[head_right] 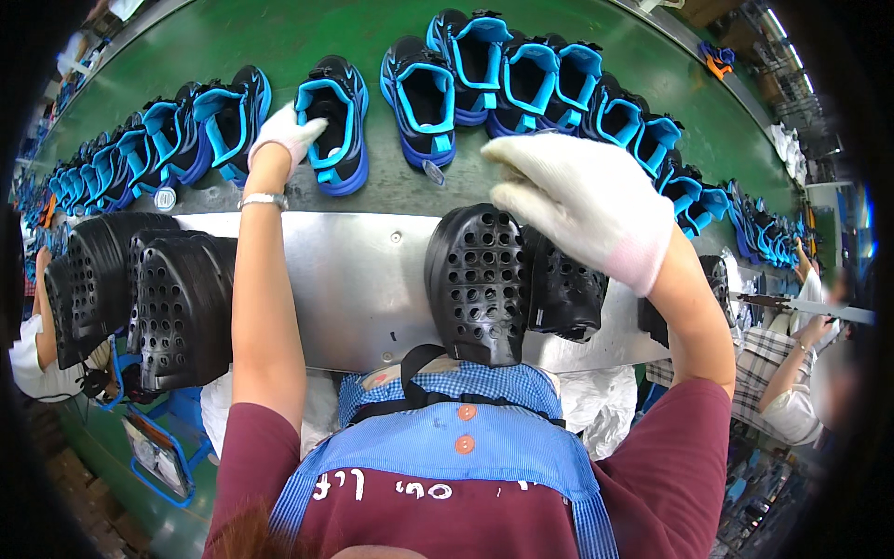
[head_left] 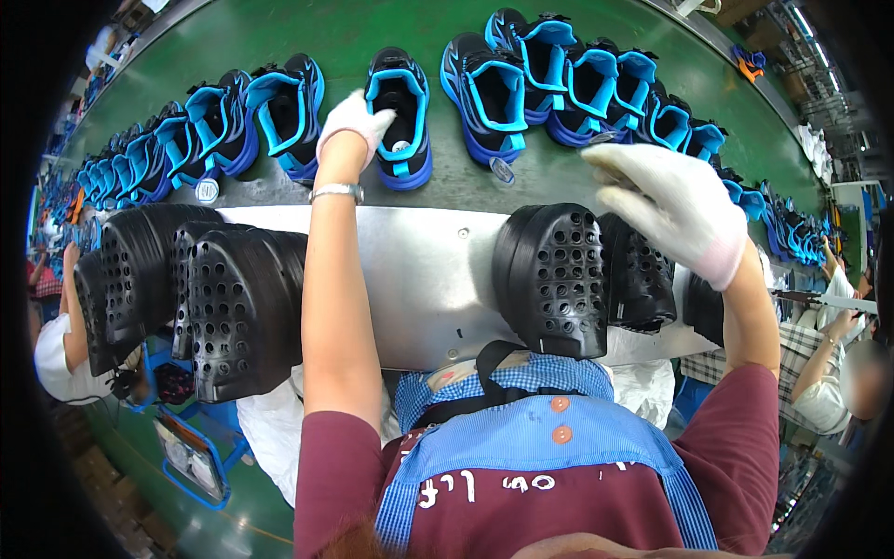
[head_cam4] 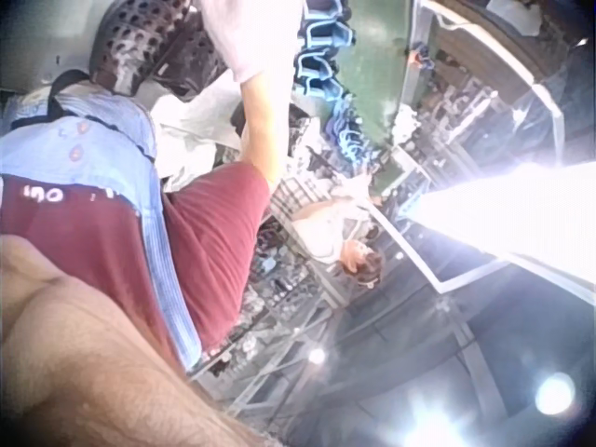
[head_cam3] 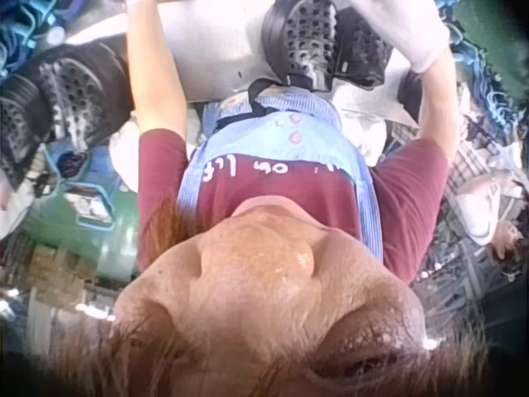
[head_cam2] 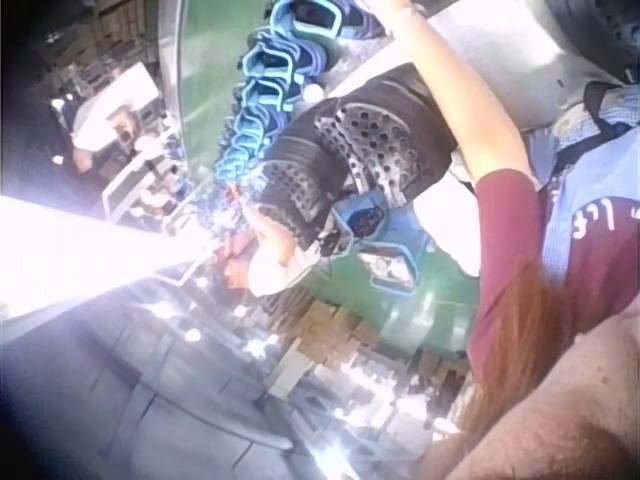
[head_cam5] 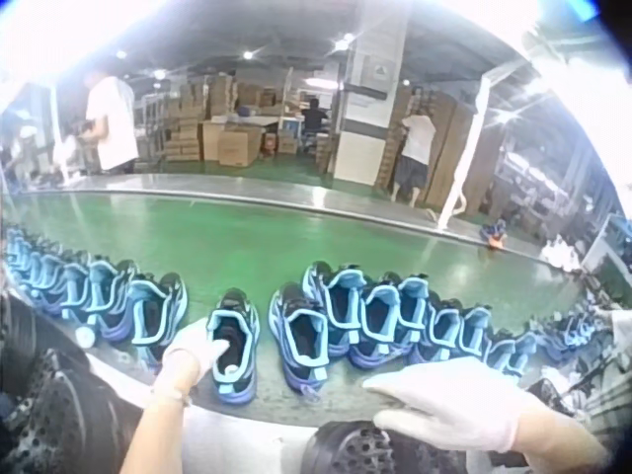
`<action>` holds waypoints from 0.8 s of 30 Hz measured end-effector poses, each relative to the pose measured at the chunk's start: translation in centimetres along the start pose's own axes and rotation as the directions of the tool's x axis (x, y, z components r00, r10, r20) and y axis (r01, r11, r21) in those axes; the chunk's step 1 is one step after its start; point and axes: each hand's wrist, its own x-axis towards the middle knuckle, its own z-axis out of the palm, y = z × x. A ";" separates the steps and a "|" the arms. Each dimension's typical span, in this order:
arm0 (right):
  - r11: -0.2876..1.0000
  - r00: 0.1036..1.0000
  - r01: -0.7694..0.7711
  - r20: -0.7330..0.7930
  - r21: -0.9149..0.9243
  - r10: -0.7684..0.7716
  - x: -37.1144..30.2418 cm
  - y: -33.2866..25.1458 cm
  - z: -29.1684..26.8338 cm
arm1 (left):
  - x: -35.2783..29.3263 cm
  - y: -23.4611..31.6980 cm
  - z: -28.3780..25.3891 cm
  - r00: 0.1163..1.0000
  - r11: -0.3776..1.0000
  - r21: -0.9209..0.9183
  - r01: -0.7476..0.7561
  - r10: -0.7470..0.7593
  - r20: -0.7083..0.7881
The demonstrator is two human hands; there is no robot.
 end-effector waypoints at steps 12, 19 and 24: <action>0.998 0.990 -0.043 -0.133 0.055 0.050 -3.9 3.4 0.0 | 4.6 3.2 3.2 0.961 0.919 0.279 0.277 -0.264 -0.084; 0.995 0.996 0.077 -0.059 0.060 -0.073 -8.6 1.5 -1.1 | 0.8 2.5 2.7 0.952 0.993 -0.062 0.097 -0.111 -0.285; 0.991 0.991 0.133 0.020 -0.035 -0.132 -9.7 -0.1 0.6 | -5.7 4.2 4.4 0.753 0.955 0.018 -0.297 0.246 -0.610</action>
